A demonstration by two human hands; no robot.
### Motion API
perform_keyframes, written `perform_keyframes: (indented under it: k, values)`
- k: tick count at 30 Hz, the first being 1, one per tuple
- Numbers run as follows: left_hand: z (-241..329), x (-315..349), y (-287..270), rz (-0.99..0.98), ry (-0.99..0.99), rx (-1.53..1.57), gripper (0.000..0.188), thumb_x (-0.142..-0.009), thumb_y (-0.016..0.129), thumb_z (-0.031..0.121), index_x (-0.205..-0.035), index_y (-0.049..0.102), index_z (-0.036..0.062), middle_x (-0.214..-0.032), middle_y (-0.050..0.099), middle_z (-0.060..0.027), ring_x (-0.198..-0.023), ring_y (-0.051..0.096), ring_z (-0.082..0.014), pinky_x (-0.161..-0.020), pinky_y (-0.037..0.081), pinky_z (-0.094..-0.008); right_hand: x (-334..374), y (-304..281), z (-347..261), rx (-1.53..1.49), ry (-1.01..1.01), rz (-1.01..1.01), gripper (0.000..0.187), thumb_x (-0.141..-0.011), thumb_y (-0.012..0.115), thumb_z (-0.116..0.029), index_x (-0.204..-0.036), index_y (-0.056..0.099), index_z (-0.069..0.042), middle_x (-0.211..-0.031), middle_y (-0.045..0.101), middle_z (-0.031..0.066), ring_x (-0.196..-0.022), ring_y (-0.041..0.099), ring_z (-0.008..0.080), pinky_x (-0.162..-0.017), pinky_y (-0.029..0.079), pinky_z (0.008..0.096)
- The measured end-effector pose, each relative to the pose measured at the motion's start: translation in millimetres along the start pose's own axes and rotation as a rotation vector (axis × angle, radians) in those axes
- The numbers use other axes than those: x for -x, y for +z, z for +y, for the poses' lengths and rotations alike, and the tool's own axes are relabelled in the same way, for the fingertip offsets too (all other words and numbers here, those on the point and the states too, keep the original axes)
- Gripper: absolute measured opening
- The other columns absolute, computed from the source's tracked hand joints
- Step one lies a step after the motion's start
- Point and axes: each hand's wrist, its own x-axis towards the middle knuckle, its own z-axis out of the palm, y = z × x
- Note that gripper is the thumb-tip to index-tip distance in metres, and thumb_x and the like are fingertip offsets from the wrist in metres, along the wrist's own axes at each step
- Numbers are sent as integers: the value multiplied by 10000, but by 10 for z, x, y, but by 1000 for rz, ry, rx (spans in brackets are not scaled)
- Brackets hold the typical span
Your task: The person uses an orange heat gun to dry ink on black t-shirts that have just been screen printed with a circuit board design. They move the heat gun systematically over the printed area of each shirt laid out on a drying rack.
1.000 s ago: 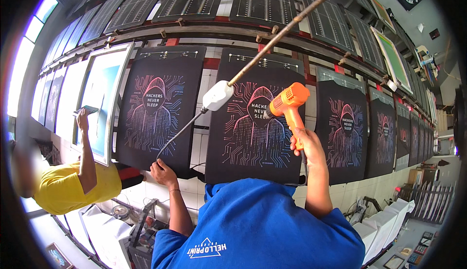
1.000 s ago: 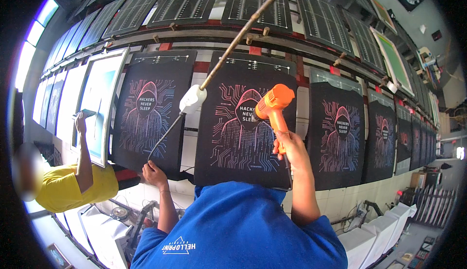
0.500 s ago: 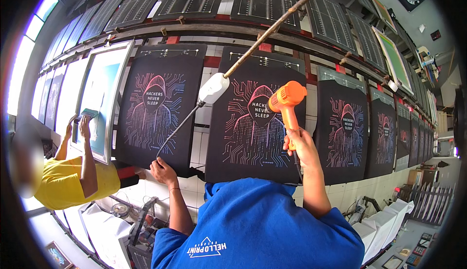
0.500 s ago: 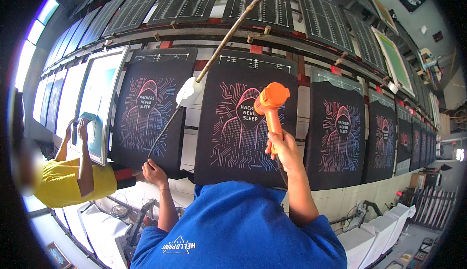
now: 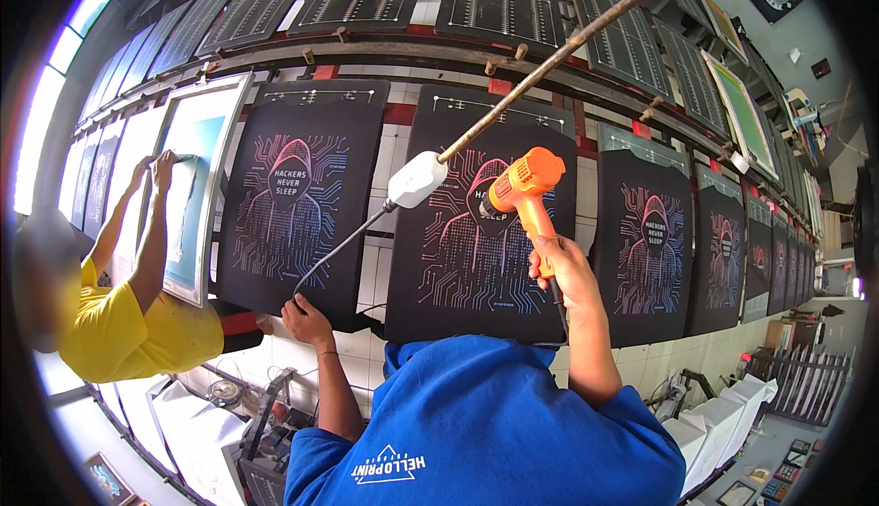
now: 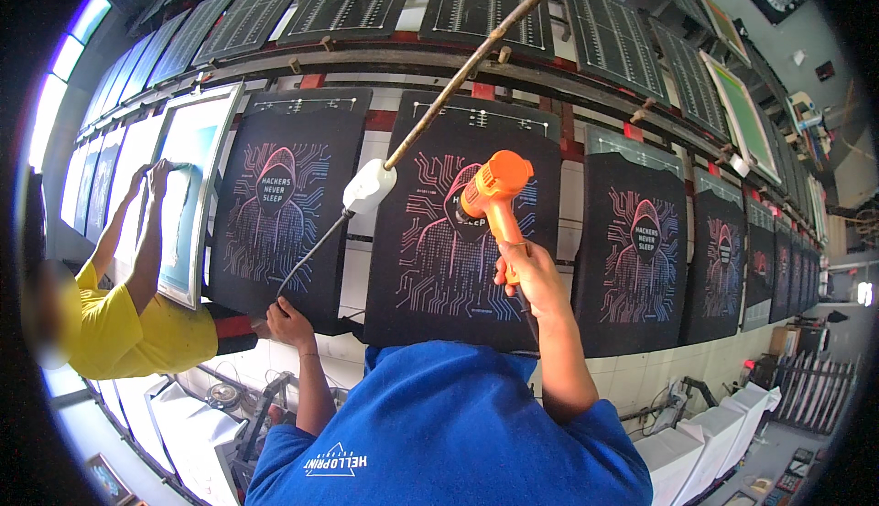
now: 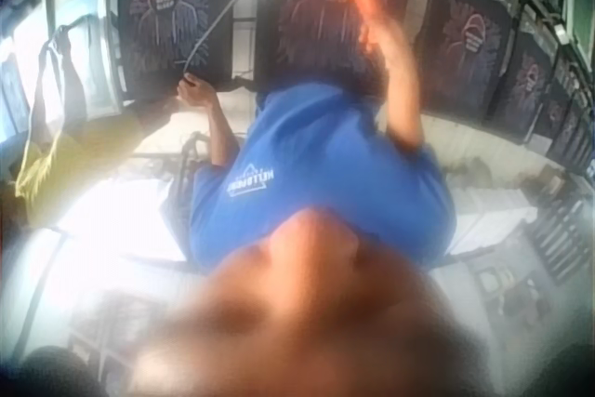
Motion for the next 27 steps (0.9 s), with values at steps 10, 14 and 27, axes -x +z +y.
perform_keyframes:
  k: [10,14,27]
  values:
    - [22,-7,-3,35,30,45,422,-1015,457,371,-823,537,3,-824,556,-176,-824,541,-383,-728,401,-484,-69,119,-7,45,-70,-41,322,-948,624,-336,-1017,559,-28,-732,580,21,-609,588,96,-461,449,217]
    - [-16,-9,18,42,37,41,429,-1016,452,377,-823,537,3,-822,554,-176,-827,541,-384,-732,401,-481,-94,182,11,84,-117,-72,319,-949,619,-339,-1001,567,-29,-728,580,17,-610,591,94,-461,447,219]
    - [46,-1,-8,40,13,11,368,-997,499,333,-839,572,9,-833,556,-159,-837,542,-367,-735,411,-480,61,136,83,116,-54,-79,302,-937,628,-307,-1012,557,-23,-728,577,20,-591,592,101,-459,453,220]
